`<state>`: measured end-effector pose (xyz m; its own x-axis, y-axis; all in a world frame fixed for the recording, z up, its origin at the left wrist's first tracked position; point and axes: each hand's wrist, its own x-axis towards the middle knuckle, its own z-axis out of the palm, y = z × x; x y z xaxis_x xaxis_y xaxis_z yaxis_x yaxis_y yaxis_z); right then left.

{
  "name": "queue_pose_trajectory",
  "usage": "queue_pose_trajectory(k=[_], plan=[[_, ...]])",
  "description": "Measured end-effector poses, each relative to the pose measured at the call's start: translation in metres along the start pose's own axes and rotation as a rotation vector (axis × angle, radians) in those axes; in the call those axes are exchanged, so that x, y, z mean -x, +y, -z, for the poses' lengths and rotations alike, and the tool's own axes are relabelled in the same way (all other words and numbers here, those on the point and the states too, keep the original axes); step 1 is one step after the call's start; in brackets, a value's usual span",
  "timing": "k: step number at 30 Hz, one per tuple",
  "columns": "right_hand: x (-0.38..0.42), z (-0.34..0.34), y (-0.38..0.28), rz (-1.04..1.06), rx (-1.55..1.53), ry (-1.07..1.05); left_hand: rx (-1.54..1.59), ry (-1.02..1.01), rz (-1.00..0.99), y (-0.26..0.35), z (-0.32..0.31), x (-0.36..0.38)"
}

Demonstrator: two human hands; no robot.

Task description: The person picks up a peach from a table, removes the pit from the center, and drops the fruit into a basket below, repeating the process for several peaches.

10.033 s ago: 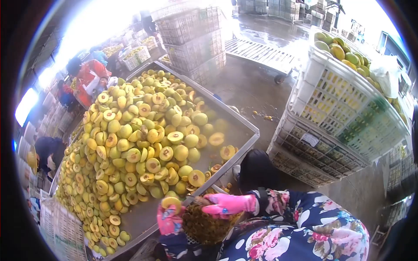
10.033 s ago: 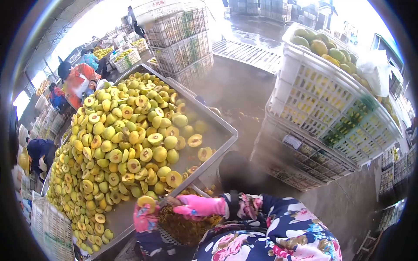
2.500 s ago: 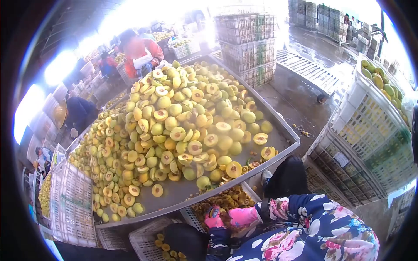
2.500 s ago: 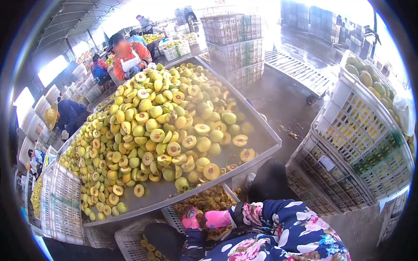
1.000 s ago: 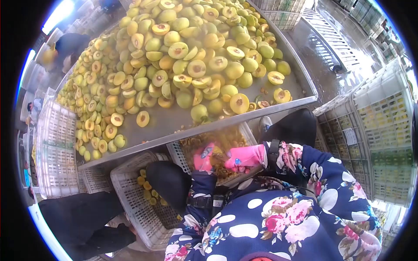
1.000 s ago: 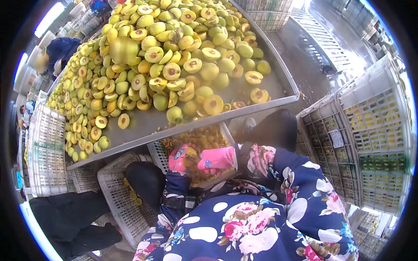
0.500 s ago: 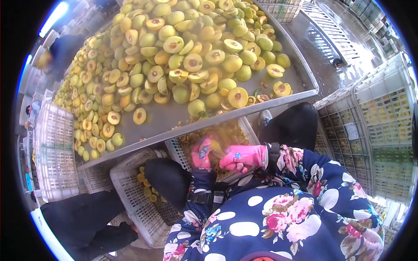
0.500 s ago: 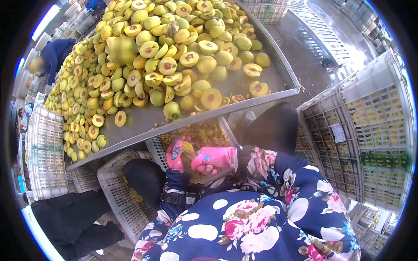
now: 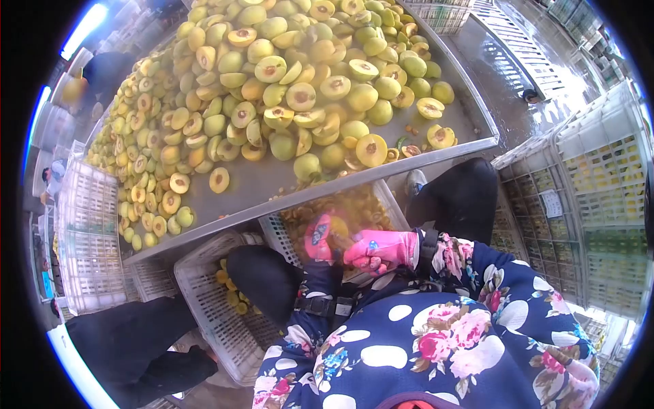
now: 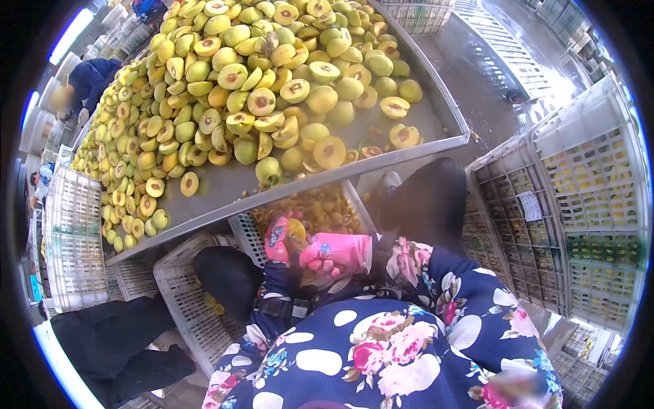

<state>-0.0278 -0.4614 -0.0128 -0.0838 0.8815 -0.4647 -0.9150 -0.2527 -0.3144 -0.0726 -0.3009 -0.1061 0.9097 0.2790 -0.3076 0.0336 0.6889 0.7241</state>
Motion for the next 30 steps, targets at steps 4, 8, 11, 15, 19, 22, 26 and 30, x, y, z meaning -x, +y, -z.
queue_pose_trajectory(k=[4, 8, 11, 15, 19, 22, 26, 30], plan=[[0.001, 0.001, 0.006, 0.081, -0.060, -0.041, 0.023, 0.012, -0.099, 0.007, -0.015, 0.007], [-0.002, -0.011, 0.005, 0.119, -0.030, -0.019, 0.024, 0.098, -0.111, 0.010, -0.021, 0.005], [0.004, -0.023, 0.003, 0.136, -0.038, 0.073, 0.000, 0.163, -0.108, 0.008, -0.024, 0.002], [0.001, -0.016, 0.009, 0.123, -0.056, 0.083, -0.050, 0.077, -0.090, 0.009, -0.025, 0.002], [0.001, -0.025, 0.006, 0.111, -0.066, 0.154, -0.066, 0.125, -0.026, 0.011, -0.031, 0.004], [-0.001, -0.025, 0.010, 0.127, -0.004, 0.151, -0.137, 0.171, -0.035, 0.010, -0.030, 0.001], [0.000, -0.030, 0.010, 0.174, 0.021, 0.204, -0.118, 0.162, -0.046, 0.017, -0.036, 0.007], [0.001, -0.031, 0.015, 0.162, -0.109, 0.106, -0.078, 0.041, -0.093, 0.025, -0.045, 0.009]])
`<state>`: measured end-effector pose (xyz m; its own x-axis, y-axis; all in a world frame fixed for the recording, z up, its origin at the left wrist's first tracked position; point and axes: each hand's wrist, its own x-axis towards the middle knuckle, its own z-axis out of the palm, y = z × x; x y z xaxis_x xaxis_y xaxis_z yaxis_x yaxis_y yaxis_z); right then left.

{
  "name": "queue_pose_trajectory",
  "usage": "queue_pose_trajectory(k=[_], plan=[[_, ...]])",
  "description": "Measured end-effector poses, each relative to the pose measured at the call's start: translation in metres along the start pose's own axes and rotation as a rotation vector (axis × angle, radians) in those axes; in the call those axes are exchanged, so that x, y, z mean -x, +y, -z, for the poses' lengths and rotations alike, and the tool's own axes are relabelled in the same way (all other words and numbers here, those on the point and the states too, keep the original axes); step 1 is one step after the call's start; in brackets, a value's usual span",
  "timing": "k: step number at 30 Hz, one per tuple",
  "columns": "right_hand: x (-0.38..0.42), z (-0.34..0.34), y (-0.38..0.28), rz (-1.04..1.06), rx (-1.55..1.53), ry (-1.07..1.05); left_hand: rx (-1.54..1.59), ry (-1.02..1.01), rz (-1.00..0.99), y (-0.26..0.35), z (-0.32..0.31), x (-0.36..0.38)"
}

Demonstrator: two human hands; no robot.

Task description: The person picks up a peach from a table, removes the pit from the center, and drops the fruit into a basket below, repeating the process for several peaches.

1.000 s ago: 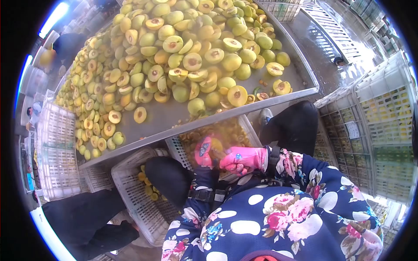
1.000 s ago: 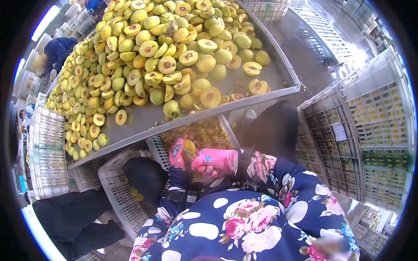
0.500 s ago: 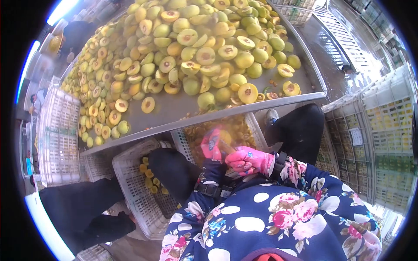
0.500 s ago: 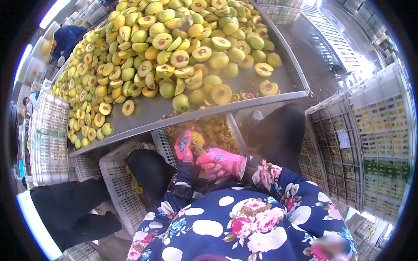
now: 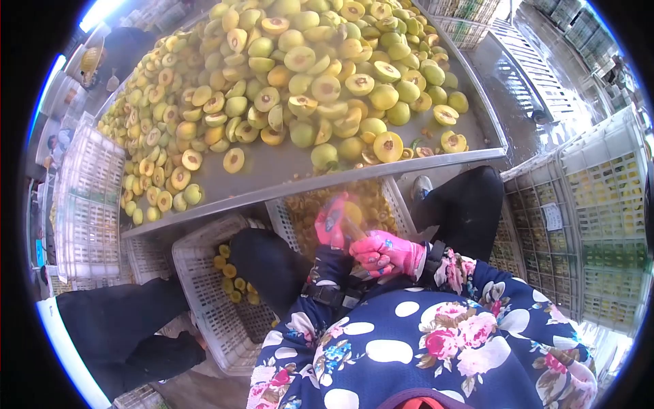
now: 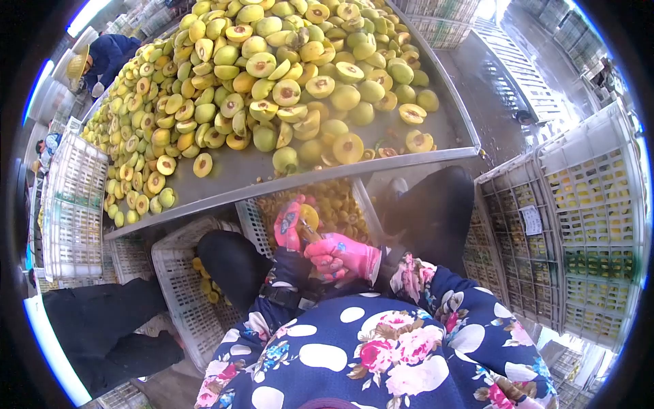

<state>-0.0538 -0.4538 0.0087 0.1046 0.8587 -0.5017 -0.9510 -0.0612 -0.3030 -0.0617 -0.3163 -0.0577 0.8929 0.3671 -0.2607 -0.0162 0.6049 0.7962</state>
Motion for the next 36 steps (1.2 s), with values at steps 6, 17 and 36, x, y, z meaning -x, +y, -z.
queue_pose_trajectory(k=[6, 17, 36], plan=[[-0.002, -0.007, -0.004, 0.015, 0.086, 0.074, -0.003, 0.083, 0.088, -0.010, 0.010, -0.005], [-0.007, -0.014, -0.002, -0.019, -0.223, -0.130, 0.126, -0.162, -0.095, -0.002, 0.010, -0.002], [0.006, 0.005, -0.017, 0.178, 0.305, 0.373, 0.460, 0.227, 0.231, 0.055, 0.015, 0.005]])
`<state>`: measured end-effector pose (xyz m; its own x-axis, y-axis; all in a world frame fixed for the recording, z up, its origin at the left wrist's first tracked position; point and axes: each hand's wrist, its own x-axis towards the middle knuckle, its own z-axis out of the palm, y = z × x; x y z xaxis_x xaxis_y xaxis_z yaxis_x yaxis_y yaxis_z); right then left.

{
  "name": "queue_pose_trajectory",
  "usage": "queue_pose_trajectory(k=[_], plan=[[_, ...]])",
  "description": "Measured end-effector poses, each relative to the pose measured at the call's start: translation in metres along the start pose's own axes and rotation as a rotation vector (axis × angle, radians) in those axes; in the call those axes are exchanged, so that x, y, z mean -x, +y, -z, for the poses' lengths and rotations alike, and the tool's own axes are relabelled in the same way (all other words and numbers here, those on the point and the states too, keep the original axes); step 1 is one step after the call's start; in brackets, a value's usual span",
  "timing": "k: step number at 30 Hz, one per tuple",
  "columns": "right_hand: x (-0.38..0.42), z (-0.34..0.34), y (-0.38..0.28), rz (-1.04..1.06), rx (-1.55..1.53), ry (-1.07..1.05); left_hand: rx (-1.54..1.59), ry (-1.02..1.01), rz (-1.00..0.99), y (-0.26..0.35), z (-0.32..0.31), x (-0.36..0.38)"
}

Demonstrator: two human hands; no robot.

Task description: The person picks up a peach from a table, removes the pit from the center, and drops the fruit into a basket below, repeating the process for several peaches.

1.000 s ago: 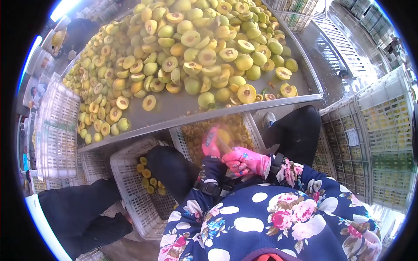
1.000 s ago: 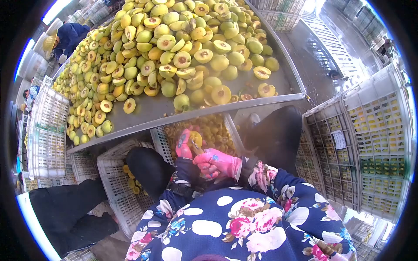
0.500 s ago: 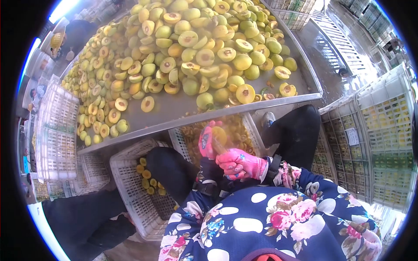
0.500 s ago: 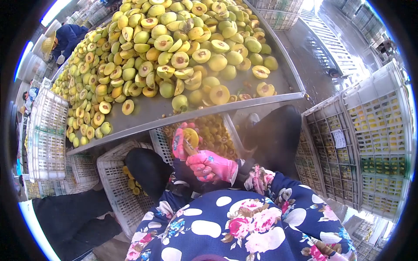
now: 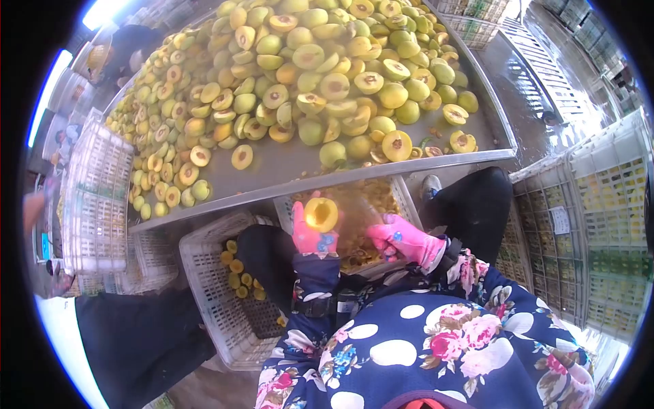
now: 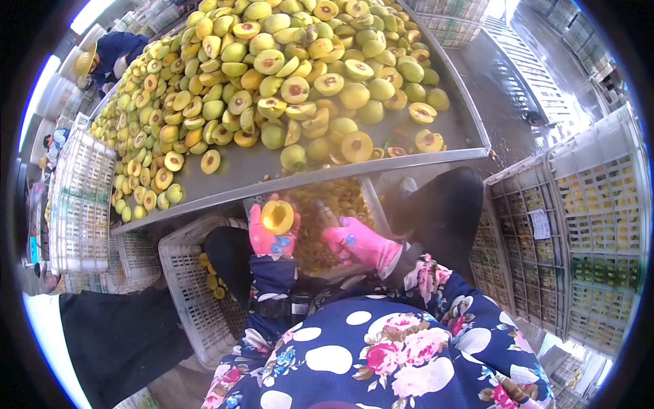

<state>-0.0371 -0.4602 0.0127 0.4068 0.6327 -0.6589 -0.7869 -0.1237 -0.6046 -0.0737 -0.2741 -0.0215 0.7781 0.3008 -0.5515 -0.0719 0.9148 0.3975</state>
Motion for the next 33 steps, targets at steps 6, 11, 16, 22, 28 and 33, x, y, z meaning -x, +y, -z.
queue_pose_trajectory(k=[6, 11, 16, 22, 28, 33], plan=[[-0.006, 0.023, 0.006, -0.135, 0.077, 0.067, 0.190, -0.213, -0.110, 0.107, 0.025, 0.058], [-0.016, 0.045, 0.023, -0.223, 0.103, 0.094, -0.066, 0.349, -0.557, 0.193, 0.176, 0.081], [-0.012, 0.033, 0.018, -0.257, 0.187, 0.140, -0.746, 1.114, -0.288, 0.184, 0.366, 0.059], [-0.015, 0.027, 0.020, -0.330, 0.224, 0.226, -1.548, 1.113, 0.149, 0.126, 0.360, 0.004], [-0.020, 0.036, 0.025, -0.346, 0.215, 0.277, -1.927, 1.016, -0.188, 0.193, 0.310, -0.021], [-0.019, 0.032, 0.024, -0.371, 0.232, 0.215, -1.016, 0.413, -0.772, 0.258, 0.091, 0.013]])
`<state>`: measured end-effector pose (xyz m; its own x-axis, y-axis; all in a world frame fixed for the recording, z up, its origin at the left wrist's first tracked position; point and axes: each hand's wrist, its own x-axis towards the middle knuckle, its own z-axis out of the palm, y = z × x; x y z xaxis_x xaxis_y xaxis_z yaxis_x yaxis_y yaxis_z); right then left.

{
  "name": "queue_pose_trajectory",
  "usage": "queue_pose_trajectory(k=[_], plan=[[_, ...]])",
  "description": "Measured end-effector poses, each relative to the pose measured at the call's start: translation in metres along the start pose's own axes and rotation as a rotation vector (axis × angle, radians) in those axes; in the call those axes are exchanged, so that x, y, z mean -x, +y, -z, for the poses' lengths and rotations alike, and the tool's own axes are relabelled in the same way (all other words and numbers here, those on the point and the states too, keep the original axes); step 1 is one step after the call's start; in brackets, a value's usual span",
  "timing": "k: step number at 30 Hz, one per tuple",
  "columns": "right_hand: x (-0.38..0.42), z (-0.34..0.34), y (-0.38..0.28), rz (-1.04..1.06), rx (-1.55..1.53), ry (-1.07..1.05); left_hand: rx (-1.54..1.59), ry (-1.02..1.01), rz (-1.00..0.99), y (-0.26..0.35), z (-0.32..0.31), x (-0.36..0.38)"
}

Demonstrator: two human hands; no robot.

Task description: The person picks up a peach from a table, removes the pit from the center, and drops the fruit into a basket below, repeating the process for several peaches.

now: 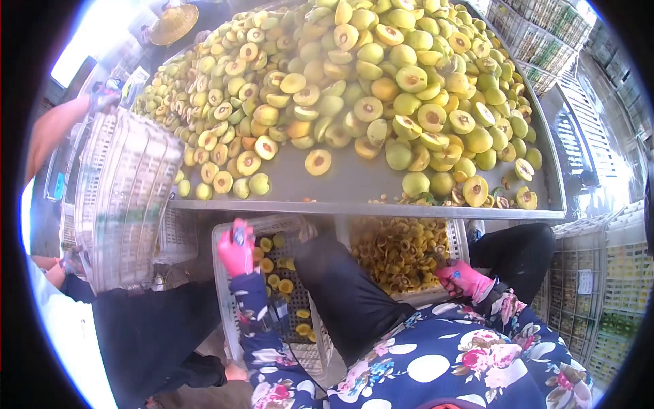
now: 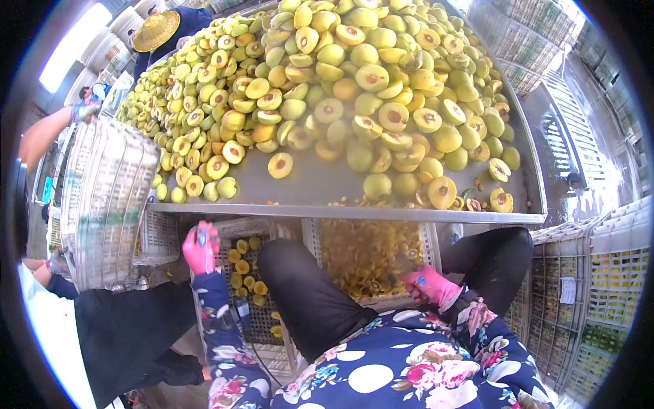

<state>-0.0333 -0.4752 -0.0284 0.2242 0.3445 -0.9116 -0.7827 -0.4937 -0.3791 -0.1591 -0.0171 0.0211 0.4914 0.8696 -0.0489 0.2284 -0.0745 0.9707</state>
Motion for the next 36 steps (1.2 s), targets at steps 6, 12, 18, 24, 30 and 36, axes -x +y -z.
queue_pose_trajectory(k=[6, 12, 18, 24, 30, 36], plan=[[0.015, -0.011, -0.010, 0.104, 0.117, -0.119, -0.808, -0.245, -0.505, 0.043, -0.151, -0.053], [0.032, -0.004, -0.022, 0.227, 0.072, -0.165, -0.881, -0.523, -0.356, 0.029, -0.220, -0.057], [0.044, 0.006, -0.026, 0.450, 0.103, -0.203, 0.564, -0.735, 0.424, 0.097, -0.191, 0.041], [0.086, -0.023, -0.076, 0.618, 0.186, -0.206, 1.069, -0.703, 0.708, 0.091, -0.197, 0.118], [0.089, -0.033, -0.088, 0.821, 0.637, 0.027, 0.955, -0.659, 0.683, 0.086, -0.205, 0.156], [0.087, -0.033, -0.084, 0.876, 0.653, 0.087, 0.981, -0.687, 0.715, 0.083, -0.213, 0.168]])
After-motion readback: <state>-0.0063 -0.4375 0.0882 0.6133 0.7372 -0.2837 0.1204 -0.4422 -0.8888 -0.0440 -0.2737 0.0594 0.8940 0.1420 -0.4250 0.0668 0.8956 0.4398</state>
